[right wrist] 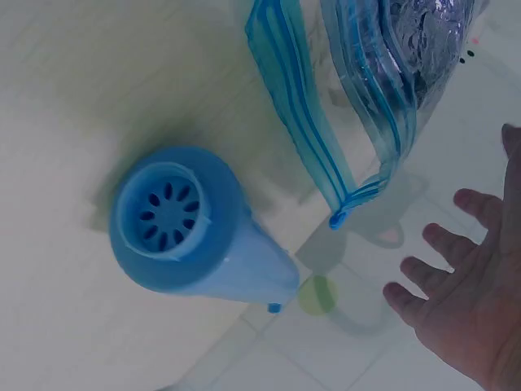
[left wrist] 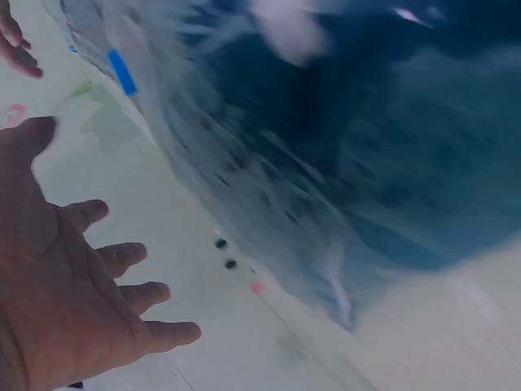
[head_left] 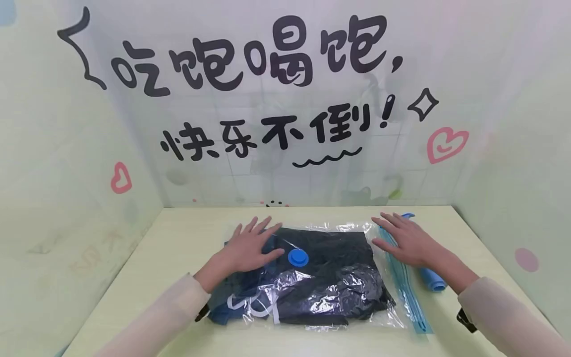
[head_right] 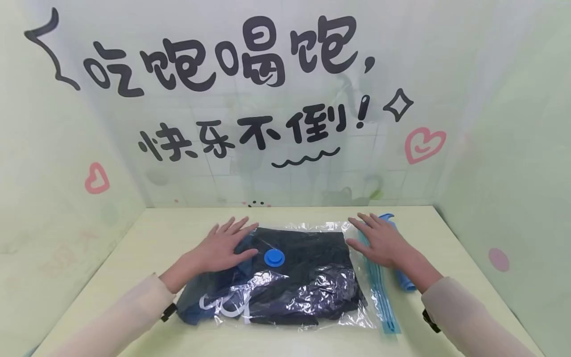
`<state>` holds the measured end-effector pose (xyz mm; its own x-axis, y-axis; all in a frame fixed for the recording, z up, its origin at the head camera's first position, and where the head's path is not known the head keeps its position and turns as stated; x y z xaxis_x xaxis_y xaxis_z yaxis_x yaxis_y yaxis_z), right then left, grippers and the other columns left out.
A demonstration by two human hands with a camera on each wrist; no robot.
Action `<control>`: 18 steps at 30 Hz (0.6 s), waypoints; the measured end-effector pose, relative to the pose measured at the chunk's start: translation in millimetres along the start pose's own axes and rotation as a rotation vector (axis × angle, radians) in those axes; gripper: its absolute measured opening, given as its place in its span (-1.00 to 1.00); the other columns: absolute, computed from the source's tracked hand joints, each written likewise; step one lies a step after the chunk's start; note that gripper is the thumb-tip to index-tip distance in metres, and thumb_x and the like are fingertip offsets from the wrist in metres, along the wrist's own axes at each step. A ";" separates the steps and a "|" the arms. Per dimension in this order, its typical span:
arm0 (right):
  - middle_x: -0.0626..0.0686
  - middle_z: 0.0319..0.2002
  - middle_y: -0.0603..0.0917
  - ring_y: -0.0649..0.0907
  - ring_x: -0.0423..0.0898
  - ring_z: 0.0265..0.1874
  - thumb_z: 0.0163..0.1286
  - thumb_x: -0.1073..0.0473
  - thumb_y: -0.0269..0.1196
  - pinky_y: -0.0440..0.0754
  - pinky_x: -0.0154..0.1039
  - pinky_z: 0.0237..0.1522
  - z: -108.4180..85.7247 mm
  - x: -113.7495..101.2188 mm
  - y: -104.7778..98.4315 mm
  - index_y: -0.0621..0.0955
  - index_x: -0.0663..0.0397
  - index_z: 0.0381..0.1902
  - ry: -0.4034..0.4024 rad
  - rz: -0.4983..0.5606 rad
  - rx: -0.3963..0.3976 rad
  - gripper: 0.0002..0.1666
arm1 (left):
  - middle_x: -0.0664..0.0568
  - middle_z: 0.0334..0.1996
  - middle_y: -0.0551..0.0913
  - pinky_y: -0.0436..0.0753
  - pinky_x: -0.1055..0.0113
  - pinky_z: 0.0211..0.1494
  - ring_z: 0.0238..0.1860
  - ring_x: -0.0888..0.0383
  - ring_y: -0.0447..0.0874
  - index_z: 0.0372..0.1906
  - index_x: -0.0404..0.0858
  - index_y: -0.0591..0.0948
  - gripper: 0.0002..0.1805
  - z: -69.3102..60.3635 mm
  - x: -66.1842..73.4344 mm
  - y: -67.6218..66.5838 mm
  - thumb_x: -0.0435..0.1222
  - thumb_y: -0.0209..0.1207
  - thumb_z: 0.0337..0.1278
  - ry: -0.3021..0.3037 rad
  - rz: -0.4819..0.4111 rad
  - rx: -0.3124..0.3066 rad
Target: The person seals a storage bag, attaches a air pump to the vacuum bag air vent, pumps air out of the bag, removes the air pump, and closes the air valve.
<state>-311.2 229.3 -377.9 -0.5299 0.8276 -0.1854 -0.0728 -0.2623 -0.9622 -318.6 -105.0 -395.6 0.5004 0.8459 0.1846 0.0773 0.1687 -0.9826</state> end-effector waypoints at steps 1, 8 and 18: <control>0.42 0.32 0.43 0.39 0.46 0.29 0.52 -0.05 0.23 0.33 0.38 0.23 -0.6 2.9 -1.0 0.44 0.28 0.41 0.001 0.023 0.013 -0.31 | -0.17 0.56 0.13 0.00 -0.41 0.39 0.53 -0.32 -0.04 0.59 -0.11 0.25 -0.22 5.7 6.6 0.7 0.17 0.06 0.45 0.006 -0.011 -0.014; 0.24 -0.22 0.70 0.70 0.18 -0.26 0.43 0.35 0.26 0.67 0.12 -0.20 3.3 27.5 -3.8 0.64 0.45 -0.07 0.054 0.144 0.067 -0.79 | -0.14 0.25 0.56 0.56 -0.07 0.12 0.17 -0.11 0.57 0.33 -0.26 0.52 -0.52 58.8 47.4 -0.6 -0.16 0.21 0.44 0.061 -0.139 0.034; 0.32 -0.29 0.68 0.67 0.19 -0.32 0.43 0.38 0.17 0.64 0.15 -0.24 14.8 58.3 0.5 0.62 0.57 -0.14 0.237 0.208 -0.026 -0.76 | 0.04 0.00 0.70 0.65 0.11 -0.12 -0.04 0.07 0.67 0.10 -0.15 0.67 -0.69 139.6 106.1 17.3 -0.11 0.15 0.44 0.037 -0.023 0.079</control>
<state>-354.7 270.1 -386.3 -0.3189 0.8512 -0.4169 0.0393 -0.4276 -0.9031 -384.6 58.3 -390.4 0.5305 0.8224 0.2053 0.0215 0.2290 -0.9732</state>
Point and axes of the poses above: each hand's wrist, its own z-axis towards the middle knuckle, its own y-axis out of the palm, x = y × z, the point moved 9 cm from there along z, towards the middle knuckle
